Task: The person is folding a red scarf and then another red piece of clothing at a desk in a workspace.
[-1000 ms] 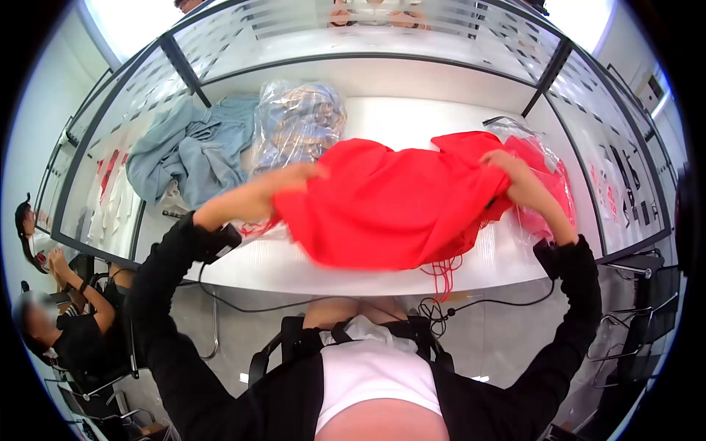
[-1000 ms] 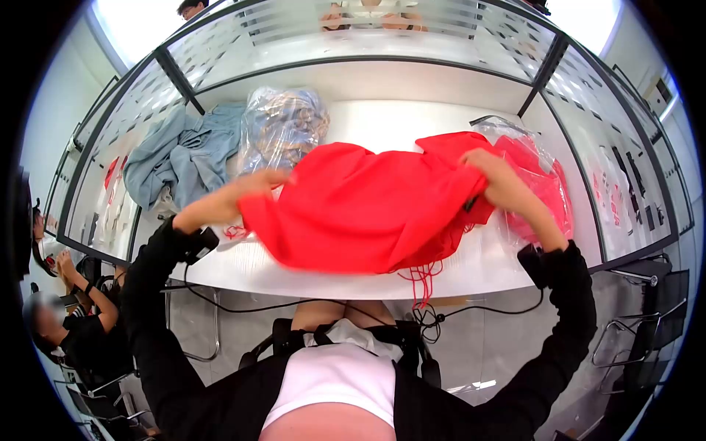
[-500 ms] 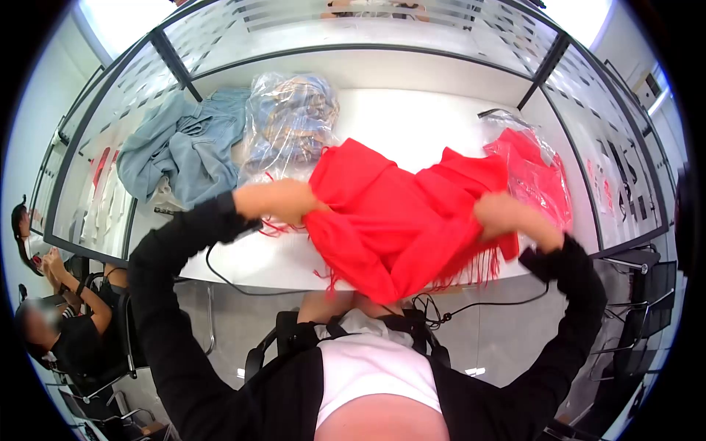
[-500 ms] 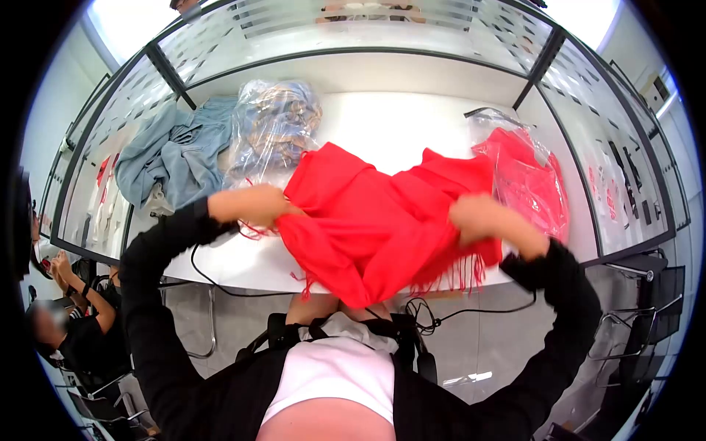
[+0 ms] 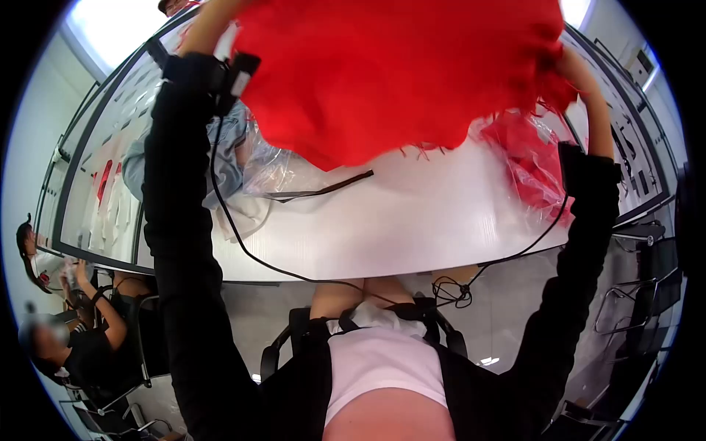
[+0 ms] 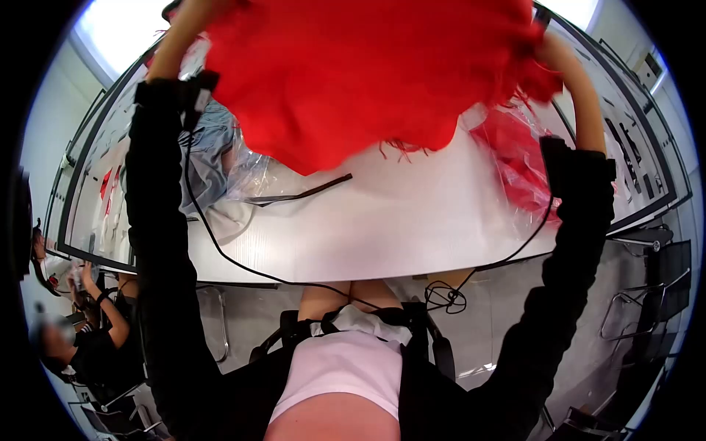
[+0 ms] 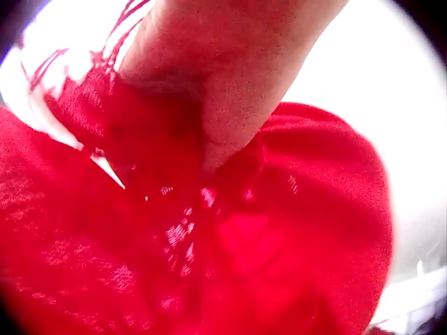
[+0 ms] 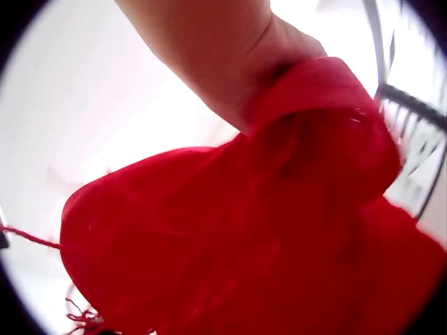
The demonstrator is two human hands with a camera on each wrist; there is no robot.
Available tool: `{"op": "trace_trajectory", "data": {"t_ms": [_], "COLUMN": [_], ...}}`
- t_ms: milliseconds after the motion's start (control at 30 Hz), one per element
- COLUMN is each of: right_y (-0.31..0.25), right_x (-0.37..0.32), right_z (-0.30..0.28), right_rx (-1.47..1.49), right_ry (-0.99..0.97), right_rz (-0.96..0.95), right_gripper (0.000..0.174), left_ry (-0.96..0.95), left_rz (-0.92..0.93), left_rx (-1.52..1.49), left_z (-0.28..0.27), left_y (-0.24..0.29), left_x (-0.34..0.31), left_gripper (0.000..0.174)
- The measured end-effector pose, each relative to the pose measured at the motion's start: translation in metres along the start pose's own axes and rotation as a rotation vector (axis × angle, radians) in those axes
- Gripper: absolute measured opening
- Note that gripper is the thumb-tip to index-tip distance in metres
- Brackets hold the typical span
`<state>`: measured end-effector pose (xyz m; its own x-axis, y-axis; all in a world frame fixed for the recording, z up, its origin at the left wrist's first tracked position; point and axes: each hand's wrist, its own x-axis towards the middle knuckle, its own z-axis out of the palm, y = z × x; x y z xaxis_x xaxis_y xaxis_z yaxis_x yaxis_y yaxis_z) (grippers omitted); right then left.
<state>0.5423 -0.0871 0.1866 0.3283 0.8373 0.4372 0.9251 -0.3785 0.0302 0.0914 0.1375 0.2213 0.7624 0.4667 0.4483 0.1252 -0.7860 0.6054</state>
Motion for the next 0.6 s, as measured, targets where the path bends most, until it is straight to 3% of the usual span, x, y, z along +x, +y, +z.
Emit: {"op": "trace_trajectory", "data": {"t_ms": [33, 100, 167, 233, 300, 333, 367, 433, 467, 533, 600], "right_y": [0.008, -0.019, -0.028, -0.103, -0.158, -0.184, -0.201, -0.213, -0.216, -0.209, -0.200], "right_x": [-0.027, -0.071, -0.111, -0.129, -0.138, -0.139, -0.138, -0.134, -0.132, -0.132, -0.133], "right_z": [0.018, 0.019, 0.056, 0.044, 0.051, 0.053, 0.055, 0.060, 0.063, 0.078, 0.079], "right_rx": [-0.051, -0.176, -0.068, 0.528, 0.674, 0.647, 0.614, 0.624, 0.630, 0.599, 0.488], "right_ry": [-0.156, -0.673, -0.321, -0.317, -0.174, 0.008, 0.192, -0.034, -0.146, -0.142, -0.245], "right_rz": [-0.066, 0.084, -0.075, -0.174, -0.329, -0.435, -0.542, -0.493, -0.470, -0.528, -0.539], "right_gripper": [0.032, 0.056, 0.084, 0.097, 0.096, 0.088, 0.081, 0.072, 0.067, 0.057, 0.042], "left_ry": [0.005, -0.089, -0.219, -0.233, -0.281, -0.270, -0.211, -0.314, -0.349, -0.414, -0.288], "left_rz": [-0.053, -0.167, -0.269, -0.361, -0.373, -0.292, -0.042, -0.166, -0.141, -0.092, 0.120], "left_rx": [0.283, 0.092, -0.116, -0.269, -0.431, -0.427, -0.181, -0.187, -0.252, -0.384, -0.117], "left_z": [0.024, 0.059, 0.095, 0.140, 0.180, 0.199, 0.221, 0.213, 0.211, 0.198, 0.178], "left_y": [-0.008, 0.005, 0.002, 0.000, 0.000, -0.002, -0.019, 0.018, 0.015, -0.003, -0.028], "left_x": [-0.002, -0.021, -0.027, -0.033, -0.038, -0.042, -0.045, -0.063, -0.068, -0.082, -0.096], "left_gripper": [0.019, 0.020, 0.024, 0.021, 0.020, 0.021, 0.025, 0.028, 0.028, 0.028, 0.029]}}
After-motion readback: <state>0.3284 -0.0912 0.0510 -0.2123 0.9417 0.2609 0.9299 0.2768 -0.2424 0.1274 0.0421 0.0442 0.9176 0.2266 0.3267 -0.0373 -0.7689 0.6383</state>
